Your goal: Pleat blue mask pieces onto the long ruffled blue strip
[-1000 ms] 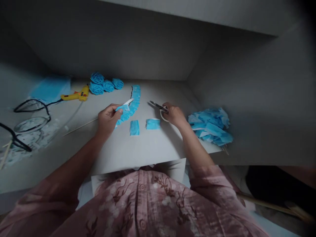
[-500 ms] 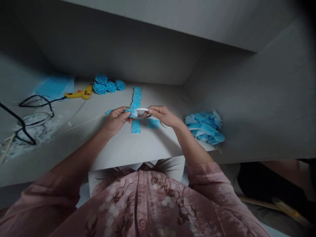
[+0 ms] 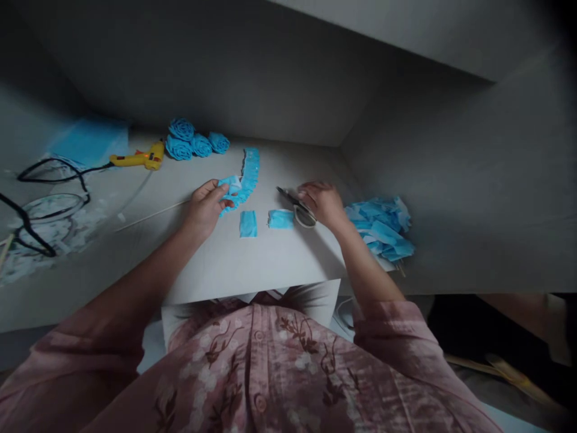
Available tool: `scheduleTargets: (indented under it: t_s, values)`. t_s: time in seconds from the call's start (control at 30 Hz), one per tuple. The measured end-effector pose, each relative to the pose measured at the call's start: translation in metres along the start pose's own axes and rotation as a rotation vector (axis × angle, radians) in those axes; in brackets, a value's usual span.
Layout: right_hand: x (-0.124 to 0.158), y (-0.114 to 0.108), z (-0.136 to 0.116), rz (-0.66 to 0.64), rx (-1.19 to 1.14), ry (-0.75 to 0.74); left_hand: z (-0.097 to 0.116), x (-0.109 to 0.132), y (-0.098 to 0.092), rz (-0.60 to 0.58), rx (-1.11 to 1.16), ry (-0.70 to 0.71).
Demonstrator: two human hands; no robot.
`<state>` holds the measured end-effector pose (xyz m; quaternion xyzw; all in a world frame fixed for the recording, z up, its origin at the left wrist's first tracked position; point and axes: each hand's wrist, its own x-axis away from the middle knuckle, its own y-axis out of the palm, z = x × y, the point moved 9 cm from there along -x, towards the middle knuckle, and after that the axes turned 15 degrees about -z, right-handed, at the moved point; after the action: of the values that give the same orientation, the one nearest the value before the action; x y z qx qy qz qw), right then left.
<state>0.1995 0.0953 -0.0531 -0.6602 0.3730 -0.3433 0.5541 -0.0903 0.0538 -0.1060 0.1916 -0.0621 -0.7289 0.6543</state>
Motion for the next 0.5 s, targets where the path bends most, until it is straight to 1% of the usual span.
scheduleTargets:
  t_s: [0.1, 0.2, 0.27, 0.33, 0.4, 0.5]
  values:
    - [0.002, 0.017, -0.03, -0.088, -0.066, -0.123, -0.002, 0.001, 0.002, -0.01, -0.016, -0.02]
    - [0.0, 0.033, -0.044, -0.162, -0.079, -0.159, -0.003, 0.002, 0.003, -0.018, -0.033, -0.041]
    - [-0.002, 0.04, -0.048, -0.18, -0.121, -0.168, -0.003, 0.003, 0.004, -0.026, -0.031, -0.046]
    - [-0.002, 0.044, -0.049, -0.193, -0.216, -0.168, -0.002, 0.003, 0.006, -0.032, -0.021, -0.046]
    - [-0.002, 0.045, -0.046, -0.205, -0.36, -0.162, -0.002, 0.003, 0.006, -0.029, -0.009, -0.046]
    - [-0.002, 0.044, -0.039, -0.188, -0.584, -0.166, -0.003, 0.003, 0.006, -0.015, -0.009, -0.045]
